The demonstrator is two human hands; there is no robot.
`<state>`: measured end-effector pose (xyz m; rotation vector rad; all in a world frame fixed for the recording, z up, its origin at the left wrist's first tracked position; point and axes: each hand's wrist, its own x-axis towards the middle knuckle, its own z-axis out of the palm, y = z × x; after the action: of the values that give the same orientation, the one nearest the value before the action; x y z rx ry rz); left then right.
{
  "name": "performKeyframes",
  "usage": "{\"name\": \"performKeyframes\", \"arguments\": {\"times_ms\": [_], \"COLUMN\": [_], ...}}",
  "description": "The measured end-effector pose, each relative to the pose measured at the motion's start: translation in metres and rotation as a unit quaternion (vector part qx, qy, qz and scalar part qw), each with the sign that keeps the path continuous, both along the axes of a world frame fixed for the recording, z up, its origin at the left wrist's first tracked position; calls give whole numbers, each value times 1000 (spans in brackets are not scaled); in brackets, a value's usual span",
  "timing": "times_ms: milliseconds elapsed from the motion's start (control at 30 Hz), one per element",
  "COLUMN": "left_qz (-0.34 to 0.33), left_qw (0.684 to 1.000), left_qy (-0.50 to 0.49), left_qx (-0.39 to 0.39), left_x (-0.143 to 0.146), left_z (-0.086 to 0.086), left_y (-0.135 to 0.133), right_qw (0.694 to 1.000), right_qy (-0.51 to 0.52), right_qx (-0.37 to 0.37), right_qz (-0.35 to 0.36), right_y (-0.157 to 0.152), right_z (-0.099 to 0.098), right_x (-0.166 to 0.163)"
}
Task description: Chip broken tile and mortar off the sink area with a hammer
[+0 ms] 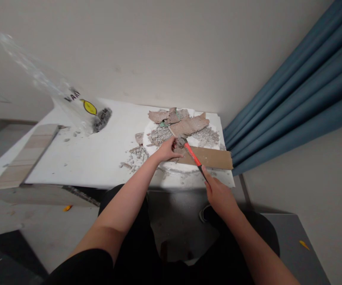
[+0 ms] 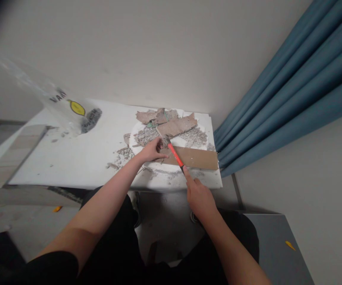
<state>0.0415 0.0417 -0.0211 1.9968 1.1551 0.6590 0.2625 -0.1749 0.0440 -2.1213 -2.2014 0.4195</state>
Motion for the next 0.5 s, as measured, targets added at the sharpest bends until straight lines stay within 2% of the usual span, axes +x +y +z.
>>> {"name": "performKeyframes", "arguments": {"times_ms": [200,367,500], "left_qz": [-2,-8,-11], "left_qw": [1000,1000,1000], "left_qy": [-5,-12,-15], "left_qx": [-1,0,0], "left_x": [0,0,0], "left_z": [-4,-2,-2], "left_y": [3,2,2], "right_qw": [998,1000,1000], "right_qy": [46,13,10], "right_qx": [43,11,19], "right_qz": [3,2,-5], "right_y": [-6,-4,-1], "right_z": [0,-5,-8], "right_x": [6,3,4]}}
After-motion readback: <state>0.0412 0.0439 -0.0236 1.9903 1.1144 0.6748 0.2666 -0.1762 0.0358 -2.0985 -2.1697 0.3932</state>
